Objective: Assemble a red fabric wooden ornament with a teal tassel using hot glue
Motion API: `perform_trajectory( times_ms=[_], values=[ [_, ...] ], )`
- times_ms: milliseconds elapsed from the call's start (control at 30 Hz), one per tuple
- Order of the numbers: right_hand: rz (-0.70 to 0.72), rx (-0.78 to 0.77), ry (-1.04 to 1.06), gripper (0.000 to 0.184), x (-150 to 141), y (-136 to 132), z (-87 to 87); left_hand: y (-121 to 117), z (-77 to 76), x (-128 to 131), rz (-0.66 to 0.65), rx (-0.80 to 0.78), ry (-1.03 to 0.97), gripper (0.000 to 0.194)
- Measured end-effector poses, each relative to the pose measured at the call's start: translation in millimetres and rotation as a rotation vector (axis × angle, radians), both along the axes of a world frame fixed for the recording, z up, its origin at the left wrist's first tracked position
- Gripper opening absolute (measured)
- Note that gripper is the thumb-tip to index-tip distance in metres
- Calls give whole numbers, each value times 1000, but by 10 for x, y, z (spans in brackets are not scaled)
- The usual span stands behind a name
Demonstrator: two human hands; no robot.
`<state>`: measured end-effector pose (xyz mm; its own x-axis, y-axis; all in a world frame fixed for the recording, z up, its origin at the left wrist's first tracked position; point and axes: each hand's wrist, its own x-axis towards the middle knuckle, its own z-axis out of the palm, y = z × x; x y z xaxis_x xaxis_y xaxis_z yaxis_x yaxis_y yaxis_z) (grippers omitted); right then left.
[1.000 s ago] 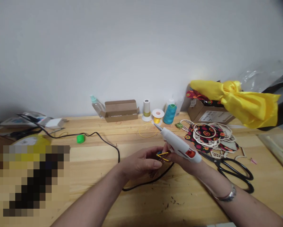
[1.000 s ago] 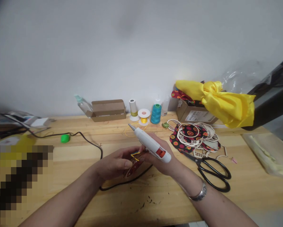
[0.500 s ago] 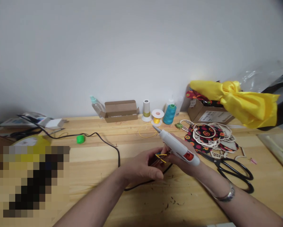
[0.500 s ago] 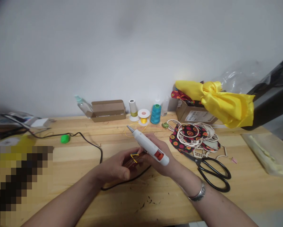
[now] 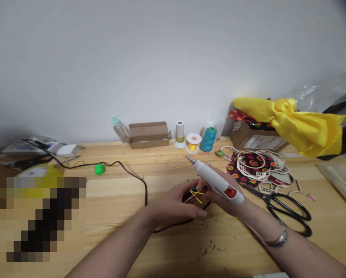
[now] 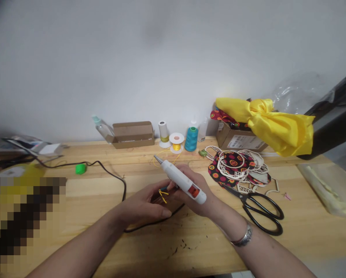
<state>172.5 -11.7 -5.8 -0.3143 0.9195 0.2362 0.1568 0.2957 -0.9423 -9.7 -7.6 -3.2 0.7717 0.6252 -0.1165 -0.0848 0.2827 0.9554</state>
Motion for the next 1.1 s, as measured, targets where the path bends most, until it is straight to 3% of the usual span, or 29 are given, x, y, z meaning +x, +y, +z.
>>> perform_trajectory(
  times_ms=[467, 700, 933, 1100],
  values=[
    [25, -34, -17, 17, 18, -12, 1, 27, 53, 12, 33, 115, 72, 33],
    [41, -28, 12, 11, -7, -11, 62, 49, 66, 2, -4, 182, 111, 29],
    [51, -39, 27, 14, -10, -16, 11, 47, 60, -12, 21, 250, 208, 30],
    [37, 77, -11, 35, 43, 20, -13, 91, 45, -45, 93, 416, 300, 45]
  ],
)
